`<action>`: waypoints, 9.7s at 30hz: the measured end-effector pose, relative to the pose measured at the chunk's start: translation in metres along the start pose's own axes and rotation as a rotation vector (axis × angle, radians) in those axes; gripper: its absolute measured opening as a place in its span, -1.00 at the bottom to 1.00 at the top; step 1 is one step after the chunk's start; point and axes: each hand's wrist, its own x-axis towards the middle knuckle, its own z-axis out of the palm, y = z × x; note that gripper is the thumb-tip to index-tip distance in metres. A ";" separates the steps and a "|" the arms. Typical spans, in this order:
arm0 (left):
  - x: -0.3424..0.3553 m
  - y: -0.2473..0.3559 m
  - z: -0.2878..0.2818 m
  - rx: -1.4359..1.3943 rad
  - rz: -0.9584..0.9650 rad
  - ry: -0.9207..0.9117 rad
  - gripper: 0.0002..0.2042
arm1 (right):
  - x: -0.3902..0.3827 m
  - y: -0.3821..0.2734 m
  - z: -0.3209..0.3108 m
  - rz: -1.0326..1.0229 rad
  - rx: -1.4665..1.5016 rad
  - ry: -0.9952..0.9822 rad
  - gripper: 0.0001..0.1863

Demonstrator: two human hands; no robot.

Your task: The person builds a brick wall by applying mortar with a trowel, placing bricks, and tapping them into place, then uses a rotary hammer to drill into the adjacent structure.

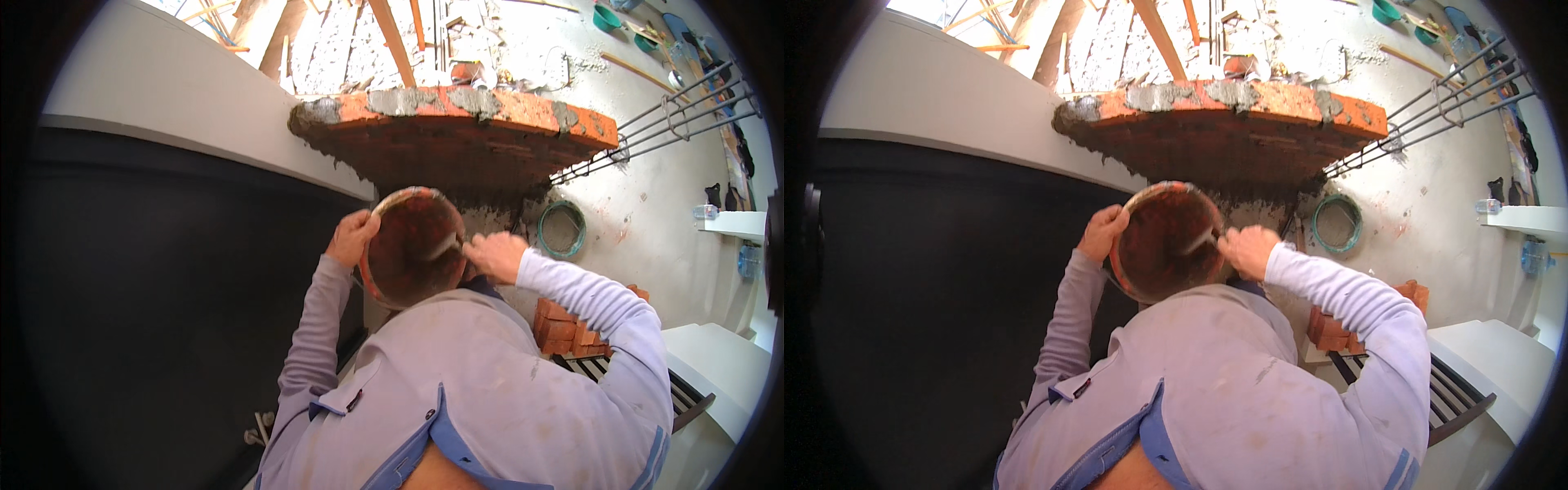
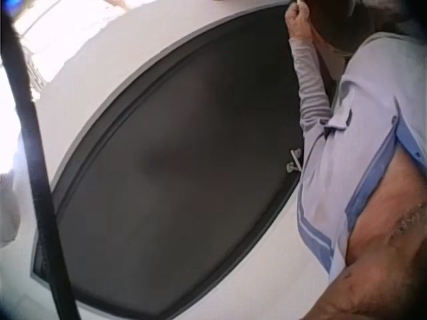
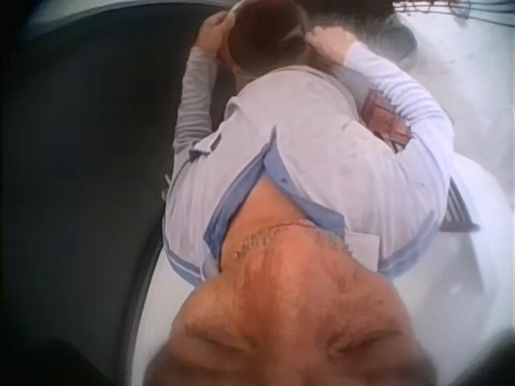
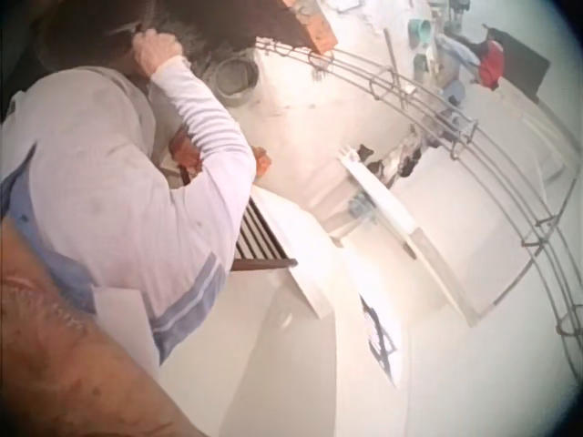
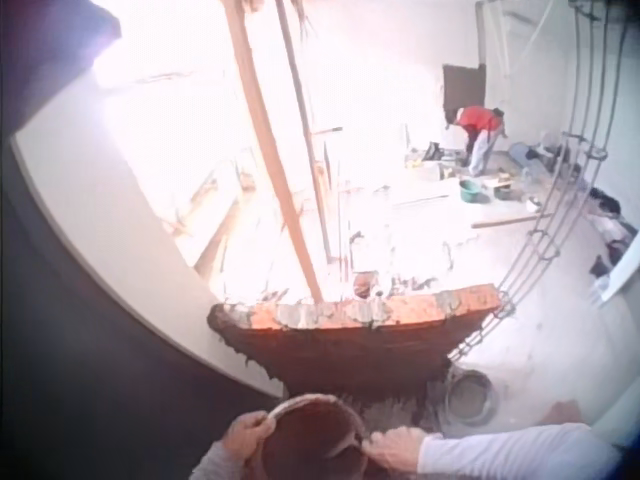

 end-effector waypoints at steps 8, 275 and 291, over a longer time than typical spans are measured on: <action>0.009 0.045 0.030 -0.220 -0.042 -0.158 -0.67 | -0.028 -0.009 0.028 -0.103 0.083 0.317 -0.46; -0.003 -0.612 0.253 -0.800 -0.091 1.033 -0.58 | 0.461 0.242 0.681 0.339 1.916 0.319 -0.49; -0.048 -0.588 0.246 -0.728 -0.071 1.279 -0.53 | 0.581 0.154 0.665 0.385 1.796 -0.166 -0.63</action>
